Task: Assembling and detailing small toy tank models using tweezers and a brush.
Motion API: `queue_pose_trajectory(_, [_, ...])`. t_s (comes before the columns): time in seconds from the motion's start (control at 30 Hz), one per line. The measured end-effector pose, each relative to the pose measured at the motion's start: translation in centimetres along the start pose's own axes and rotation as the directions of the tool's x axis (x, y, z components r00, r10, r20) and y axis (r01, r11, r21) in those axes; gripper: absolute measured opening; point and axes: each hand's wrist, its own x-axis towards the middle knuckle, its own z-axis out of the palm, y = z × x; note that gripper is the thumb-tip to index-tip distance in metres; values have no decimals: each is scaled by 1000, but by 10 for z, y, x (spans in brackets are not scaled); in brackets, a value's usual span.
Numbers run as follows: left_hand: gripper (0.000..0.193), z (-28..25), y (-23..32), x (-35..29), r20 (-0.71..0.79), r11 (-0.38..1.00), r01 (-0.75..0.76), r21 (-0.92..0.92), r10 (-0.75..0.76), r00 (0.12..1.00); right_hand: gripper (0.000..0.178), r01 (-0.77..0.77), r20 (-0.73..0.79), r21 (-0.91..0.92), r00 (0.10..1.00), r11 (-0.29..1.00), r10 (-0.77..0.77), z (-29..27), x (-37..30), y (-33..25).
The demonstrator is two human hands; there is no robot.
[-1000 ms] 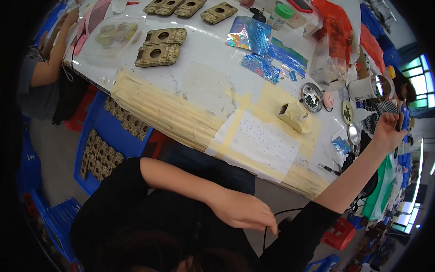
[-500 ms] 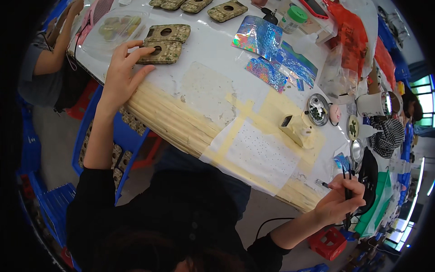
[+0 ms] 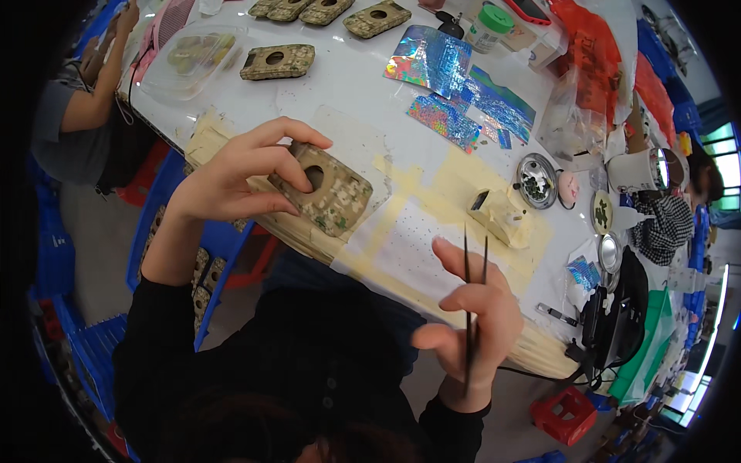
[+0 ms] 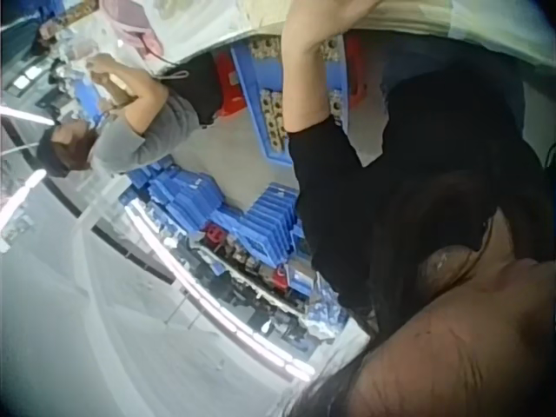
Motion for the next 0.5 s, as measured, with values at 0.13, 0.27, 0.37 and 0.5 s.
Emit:
queue_pose_trajectory(0.13, [20, 14, 12, 22, 72, 998, -67, 13, 66, 995, 51, 71, 114, -90, 992, 993, -61, 26, 19, -7])
queue_pose_trajectory(0.27, [42, 19, 18, 28, 6, 990, -139, 12, 138, 990, 48, 72, 82, -147, 995, 987, -60, 27, 15, -5])
queue_pose_trajectory(0.37, [74, 53, 16, 29, -235, 868, -39, -495, -90, 968, 46, 16, -18, -68, 1000, 998, -17, 23, 9, 1])
queue_pose_trajectory(0.5, [100, 96, 26, 33, -102, 227, -6, -974, -414, 904, 46, -3, -25, 26, 1000, 1000, 4, 27, 4, 7])
